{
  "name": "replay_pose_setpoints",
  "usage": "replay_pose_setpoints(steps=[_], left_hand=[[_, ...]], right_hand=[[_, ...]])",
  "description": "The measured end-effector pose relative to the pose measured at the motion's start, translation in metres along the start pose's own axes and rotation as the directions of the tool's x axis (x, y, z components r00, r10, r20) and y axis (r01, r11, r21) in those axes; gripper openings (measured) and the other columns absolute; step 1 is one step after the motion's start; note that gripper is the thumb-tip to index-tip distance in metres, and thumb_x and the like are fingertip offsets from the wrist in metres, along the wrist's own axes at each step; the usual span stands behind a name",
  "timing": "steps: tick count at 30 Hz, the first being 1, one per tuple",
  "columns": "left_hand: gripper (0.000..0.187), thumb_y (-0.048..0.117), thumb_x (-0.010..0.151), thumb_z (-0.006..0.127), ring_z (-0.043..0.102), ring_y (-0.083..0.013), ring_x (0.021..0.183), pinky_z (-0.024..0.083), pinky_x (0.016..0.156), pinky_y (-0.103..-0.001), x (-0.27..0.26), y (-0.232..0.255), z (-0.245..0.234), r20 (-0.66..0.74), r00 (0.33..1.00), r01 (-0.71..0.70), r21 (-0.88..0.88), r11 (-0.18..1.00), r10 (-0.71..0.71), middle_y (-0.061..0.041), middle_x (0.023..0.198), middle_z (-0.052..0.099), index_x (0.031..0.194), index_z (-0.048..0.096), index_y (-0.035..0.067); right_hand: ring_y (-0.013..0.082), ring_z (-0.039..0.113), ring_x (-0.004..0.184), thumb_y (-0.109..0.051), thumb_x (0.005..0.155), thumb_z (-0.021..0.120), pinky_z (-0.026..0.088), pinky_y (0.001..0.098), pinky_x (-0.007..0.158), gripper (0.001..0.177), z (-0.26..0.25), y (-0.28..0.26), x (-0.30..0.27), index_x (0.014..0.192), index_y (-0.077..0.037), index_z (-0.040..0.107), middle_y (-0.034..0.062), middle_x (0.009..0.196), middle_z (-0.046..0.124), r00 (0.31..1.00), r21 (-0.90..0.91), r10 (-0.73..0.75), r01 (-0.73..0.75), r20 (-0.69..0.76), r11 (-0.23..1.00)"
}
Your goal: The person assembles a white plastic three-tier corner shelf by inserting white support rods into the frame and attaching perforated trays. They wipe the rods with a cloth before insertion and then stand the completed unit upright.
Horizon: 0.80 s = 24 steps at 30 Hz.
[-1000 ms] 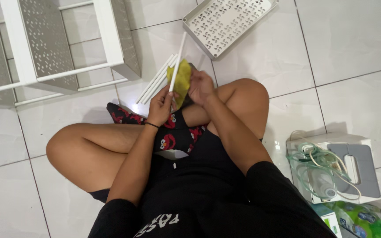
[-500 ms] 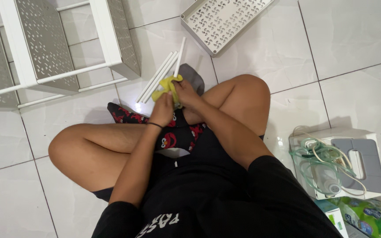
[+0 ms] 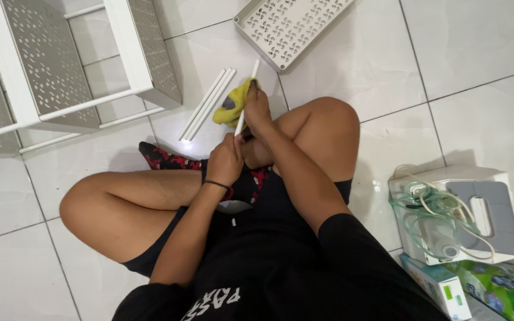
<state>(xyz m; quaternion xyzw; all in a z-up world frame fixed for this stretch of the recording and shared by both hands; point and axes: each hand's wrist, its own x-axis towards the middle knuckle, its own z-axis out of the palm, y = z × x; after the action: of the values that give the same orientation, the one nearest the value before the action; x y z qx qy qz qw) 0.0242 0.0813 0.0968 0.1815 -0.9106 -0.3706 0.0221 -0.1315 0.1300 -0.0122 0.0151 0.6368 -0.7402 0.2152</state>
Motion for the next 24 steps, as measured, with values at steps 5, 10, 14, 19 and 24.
replay_pose_setpoints(steps=[5,10,14,19,24], left_hand=[[0.033,0.027,0.109,0.044,0.064,-0.0508,0.077,0.049,0.066,-0.058,-0.012,0.003,-0.010,0.054,0.998,0.026,-0.053,0.998,-0.023,-0.028,0.080,0.067,0.097,0.059,0.000],[0.032,0.026,0.109,0.045,0.067,-0.0474,0.079,0.053,0.068,-0.052,-0.025,0.006,-0.024,0.016,1.000,-0.012,-0.154,0.988,0.015,-0.025,0.084,0.069,0.099,0.063,0.001],[0.030,0.025,0.108,0.047,0.066,-0.0451,0.077,0.051,0.067,-0.050,-0.029,0.005,-0.024,0.067,0.997,0.057,-0.165,0.985,-0.046,-0.026,0.083,0.068,0.100,0.065,0.002],[0.034,0.026,0.114,0.045,0.065,-0.0333,0.065,0.052,0.060,-0.041,-0.037,-0.011,-0.027,0.003,0.982,-0.181,-0.304,0.935,0.191,-0.019,0.077,0.066,0.099,0.064,0.002],[0.043,0.035,0.112,0.039,0.032,-0.0104,0.040,0.027,0.038,-0.026,-0.047,-0.039,-0.052,0.412,0.901,0.433,-0.856,0.283,-0.134,0.002,0.053,0.038,0.091,0.060,0.004]], right_hand=[[0.0168,0.061,0.076,-0.037,0.111,0.037,0.051,0.0319,0.070,0.049,-0.006,-0.003,0.007,0.096,0.001,0.064,0.0078,0.083,0.065,0.997,0.047,0.014,-0.011,-0.072,0.999],[0.0157,0.063,0.080,-0.038,0.109,0.036,0.052,0.0311,0.073,0.047,-0.006,-0.003,0.011,0.100,-0.001,0.065,0.0063,0.087,0.067,0.997,0.079,0.009,-0.003,-0.075,0.997],[0.0178,0.064,0.079,-0.041,0.110,0.037,0.054,0.0326,0.072,0.051,-0.011,0.006,0.018,0.099,0.001,0.064,0.0101,0.089,0.068,0.990,0.157,0.070,-0.051,-0.119,0.986],[0.0215,0.070,0.086,-0.036,0.105,0.042,0.059,0.0361,0.078,0.042,-0.039,-0.017,0.047,0.110,-0.001,0.065,0.0123,0.101,0.070,0.934,0.421,0.228,-0.096,-0.276,0.902],[0.0296,0.071,0.088,-0.035,0.107,0.043,0.062,0.0461,0.081,0.042,-0.062,-0.050,0.042,0.111,0.001,0.063,0.0153,0.101,0.069,0.989,0.674,0.147,-0.097,-0.018,0.732]])
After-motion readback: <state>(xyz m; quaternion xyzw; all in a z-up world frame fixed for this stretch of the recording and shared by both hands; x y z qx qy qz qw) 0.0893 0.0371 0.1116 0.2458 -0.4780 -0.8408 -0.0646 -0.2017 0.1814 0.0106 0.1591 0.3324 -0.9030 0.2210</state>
